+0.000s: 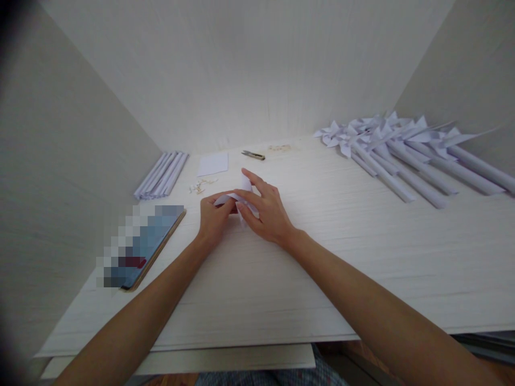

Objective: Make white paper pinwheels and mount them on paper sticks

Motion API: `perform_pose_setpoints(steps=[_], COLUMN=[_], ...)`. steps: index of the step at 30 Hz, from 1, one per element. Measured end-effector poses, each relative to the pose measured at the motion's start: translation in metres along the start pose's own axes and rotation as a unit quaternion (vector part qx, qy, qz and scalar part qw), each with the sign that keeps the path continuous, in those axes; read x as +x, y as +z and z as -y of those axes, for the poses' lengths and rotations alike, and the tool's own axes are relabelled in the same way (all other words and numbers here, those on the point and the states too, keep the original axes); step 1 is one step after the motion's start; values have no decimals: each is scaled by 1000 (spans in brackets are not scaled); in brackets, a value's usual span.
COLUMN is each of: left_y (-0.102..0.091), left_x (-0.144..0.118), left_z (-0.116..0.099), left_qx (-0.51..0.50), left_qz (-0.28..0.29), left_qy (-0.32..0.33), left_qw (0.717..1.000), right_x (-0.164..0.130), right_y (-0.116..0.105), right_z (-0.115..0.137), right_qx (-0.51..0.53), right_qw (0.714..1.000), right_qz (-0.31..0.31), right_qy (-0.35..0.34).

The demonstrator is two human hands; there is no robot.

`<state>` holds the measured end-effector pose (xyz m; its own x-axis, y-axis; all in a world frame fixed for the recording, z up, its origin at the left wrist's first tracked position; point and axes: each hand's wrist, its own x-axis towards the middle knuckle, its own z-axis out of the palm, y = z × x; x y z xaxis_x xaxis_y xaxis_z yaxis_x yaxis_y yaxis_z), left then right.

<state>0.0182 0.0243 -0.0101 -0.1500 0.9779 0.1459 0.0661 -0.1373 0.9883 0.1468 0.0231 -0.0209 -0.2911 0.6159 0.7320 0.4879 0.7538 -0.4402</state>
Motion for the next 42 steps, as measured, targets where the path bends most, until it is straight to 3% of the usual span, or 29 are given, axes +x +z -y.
perform_pose_setpoints(steps=[18, 25, 29, 33, 38, 42], left_y=[0, -5, -7, -6, -4, -5], left_x=[2, 3, 4, 4, 4, 6], left_z=[5, 5, 5, 5, 1, -1], left_qx=[-13, -149, -146, -125, -158, -208], left_qz=[-10, 76, 103, 95, 88, 61], left_qy=[-7, -48, -61, -53, -69, -89], left_qw=[1000, 985, 982, 986, 981, 972], right_x=[1, 1, 0, -1, 1, -5], right_y=[-1, -1, -1, -1, -5, -16], right_z=[2, -2, -2, -1, 1, 17], right_qx=[-11, 0, 0, -13, -54, -63], right_qw=[1000, 1000, 1000, 999, 997, 988], right_qz=[1, -2, -18, -30, -57, -92], right_qy=[-5, 19, 21, 22, -13, -103])
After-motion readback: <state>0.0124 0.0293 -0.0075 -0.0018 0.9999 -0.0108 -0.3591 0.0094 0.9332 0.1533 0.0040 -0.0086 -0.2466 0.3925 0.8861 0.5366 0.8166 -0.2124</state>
